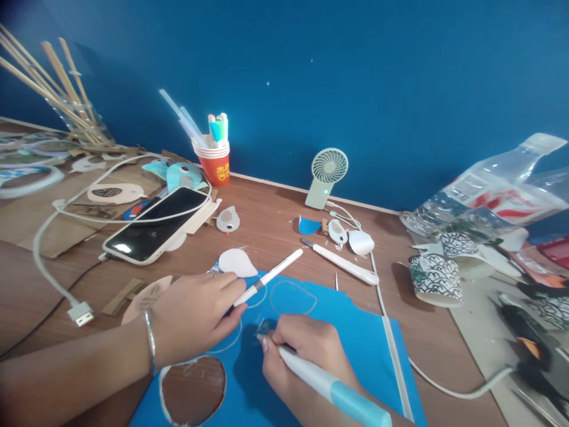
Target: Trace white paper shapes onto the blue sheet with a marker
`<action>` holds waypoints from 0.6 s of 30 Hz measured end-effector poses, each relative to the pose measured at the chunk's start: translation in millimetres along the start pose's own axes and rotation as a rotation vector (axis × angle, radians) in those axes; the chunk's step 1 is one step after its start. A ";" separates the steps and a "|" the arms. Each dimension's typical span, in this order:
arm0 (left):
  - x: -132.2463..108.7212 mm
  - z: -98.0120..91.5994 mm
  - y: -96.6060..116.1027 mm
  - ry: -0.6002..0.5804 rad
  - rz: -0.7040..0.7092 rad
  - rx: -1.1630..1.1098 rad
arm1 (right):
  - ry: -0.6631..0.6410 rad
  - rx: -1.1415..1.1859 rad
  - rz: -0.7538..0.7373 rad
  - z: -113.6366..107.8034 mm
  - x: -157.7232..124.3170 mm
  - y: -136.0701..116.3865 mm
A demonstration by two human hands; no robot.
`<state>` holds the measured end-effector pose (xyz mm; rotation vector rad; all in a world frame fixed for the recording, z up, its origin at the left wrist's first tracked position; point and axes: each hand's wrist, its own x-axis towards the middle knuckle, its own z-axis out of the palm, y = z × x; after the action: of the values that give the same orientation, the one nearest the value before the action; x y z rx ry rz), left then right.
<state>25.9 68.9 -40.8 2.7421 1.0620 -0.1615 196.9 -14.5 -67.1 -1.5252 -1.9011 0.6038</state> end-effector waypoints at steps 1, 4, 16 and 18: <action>0.2 -0.1 0.0 -0.002 -0.001 0.001 | 0.007 0.004 0.006 0.3 0.2 0.3; 0.9 0.2 -0.3 -0.007 -0.006 -0.001 | 0.019 0.018 0.024 -0.4 1.3 -0.6; -0.6 -1.6 -1.1 0.002 -0.017 0.014 | 0.560 0.685 0.125 -10.4 0.7 12.3; -1.5 -0.1 -0.8 0.023 -0.017 0.022 | 0.643 0.810 0.136 -14.2 7.1 17.4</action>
<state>24.2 68.4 -40.5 2.7613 1.0959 -0.1457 218.1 -4.0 -67.8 -1.1096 -0.8983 0.7124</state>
